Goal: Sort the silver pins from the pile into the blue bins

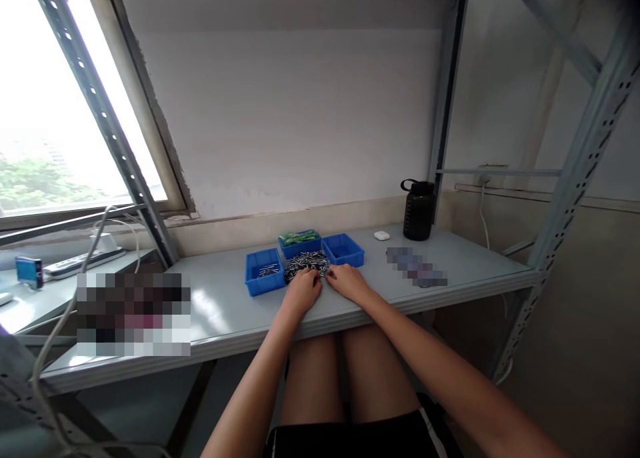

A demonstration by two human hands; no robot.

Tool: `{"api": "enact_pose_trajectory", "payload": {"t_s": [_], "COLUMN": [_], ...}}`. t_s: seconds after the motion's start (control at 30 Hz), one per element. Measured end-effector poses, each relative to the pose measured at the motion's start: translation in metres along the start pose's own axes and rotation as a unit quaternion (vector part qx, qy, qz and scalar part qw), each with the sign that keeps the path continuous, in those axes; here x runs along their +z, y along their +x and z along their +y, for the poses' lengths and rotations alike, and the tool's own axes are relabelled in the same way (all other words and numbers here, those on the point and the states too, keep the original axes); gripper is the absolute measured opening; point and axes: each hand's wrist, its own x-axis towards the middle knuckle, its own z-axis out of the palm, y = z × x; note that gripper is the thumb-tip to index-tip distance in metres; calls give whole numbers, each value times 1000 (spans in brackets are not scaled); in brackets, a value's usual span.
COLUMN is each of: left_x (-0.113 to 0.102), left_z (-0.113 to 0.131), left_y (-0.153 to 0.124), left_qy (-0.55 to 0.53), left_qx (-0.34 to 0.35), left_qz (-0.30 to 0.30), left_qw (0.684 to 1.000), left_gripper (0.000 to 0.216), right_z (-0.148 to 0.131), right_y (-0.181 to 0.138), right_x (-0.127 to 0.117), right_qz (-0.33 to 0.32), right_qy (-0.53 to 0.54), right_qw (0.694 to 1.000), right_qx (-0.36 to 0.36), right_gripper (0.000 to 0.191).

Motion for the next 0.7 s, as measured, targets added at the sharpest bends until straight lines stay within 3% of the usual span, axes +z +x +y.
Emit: {"api": "enact_pose_trajectory", "payload": {"t_s": [0.4, 0.7], "left_x": [6, 0], "left_z": [-6, -2], "left_y": [2, -2], "left_qy": [-31, -57], "left_qx": [-12, 7], "left_qz": [-1, 39], "left_qw": [999, 998], "left_gripper": [26, 23], "right_z": [2, 3], "right_y": [-5, -5], "right_x": [-5, -4], "right_qz": [-14, 22], "right_qy": [41, 79], "right_qw": [999, 995], "right_qx": [-31, -50], "right_gripper": [27, 33]}}
